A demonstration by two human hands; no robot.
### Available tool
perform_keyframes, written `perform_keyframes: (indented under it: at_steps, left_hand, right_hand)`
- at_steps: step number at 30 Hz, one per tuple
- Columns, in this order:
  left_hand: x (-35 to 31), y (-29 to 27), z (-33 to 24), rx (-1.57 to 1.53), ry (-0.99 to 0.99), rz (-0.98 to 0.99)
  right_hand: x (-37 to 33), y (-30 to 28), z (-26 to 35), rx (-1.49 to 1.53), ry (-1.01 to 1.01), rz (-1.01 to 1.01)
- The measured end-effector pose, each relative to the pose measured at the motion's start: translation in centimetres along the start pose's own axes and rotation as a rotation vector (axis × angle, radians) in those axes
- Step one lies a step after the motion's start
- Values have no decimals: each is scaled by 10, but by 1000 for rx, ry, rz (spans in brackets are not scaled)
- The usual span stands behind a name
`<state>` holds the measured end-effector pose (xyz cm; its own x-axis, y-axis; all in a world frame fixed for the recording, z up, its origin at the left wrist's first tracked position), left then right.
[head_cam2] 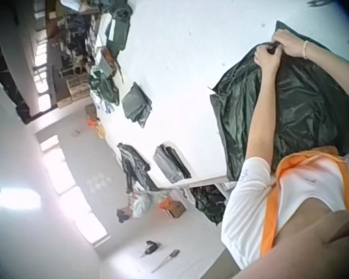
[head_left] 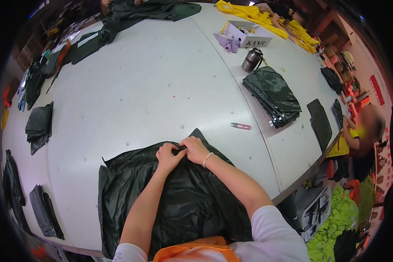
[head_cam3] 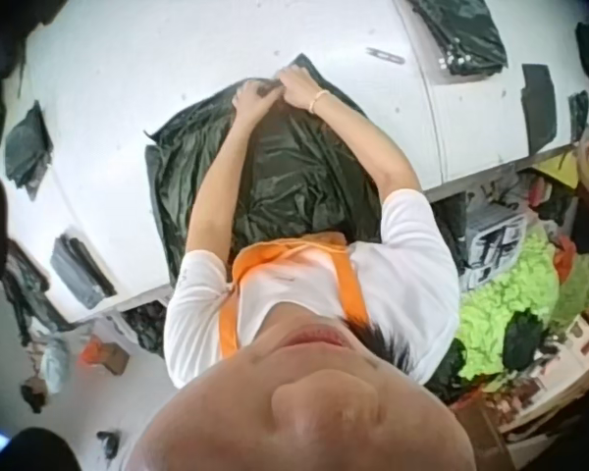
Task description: The person folds a dark green jacket on a white table, aligning the sleeves and smoothing the fabric. They then unfold the jacket, spread it flat, and use a small blade to cut a tag or thread near the collar before refolding the garment.
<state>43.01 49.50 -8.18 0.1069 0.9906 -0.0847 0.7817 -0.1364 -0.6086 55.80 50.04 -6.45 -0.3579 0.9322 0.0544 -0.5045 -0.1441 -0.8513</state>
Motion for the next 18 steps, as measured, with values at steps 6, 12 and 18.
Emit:
perform_keyframes:
  at_steps: [6,12,18]
  left_hand:
    - [3,5,0,31,91,-211]
    - [7,8,-2,33,74,-170]
    - [12,12,-2,-53,-13,-137]
  right_hand:
    - [-3,-16,3,216,31,-167]
    - [-1,-18,-2,284,72,-149]
    - [-5,-37,3,210,64,-193]
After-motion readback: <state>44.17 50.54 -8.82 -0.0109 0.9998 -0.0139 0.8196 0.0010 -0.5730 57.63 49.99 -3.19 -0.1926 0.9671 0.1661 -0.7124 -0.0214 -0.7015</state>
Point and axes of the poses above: each hand's wrist, its own x-axis towards the middle knuckle, its own y-axis out of the palm, z = x × y, the point moved 7 cm from there along x, towards the middle knuckle, and after that the axes turned 3 degrees about -x, right-handed, at the moved point
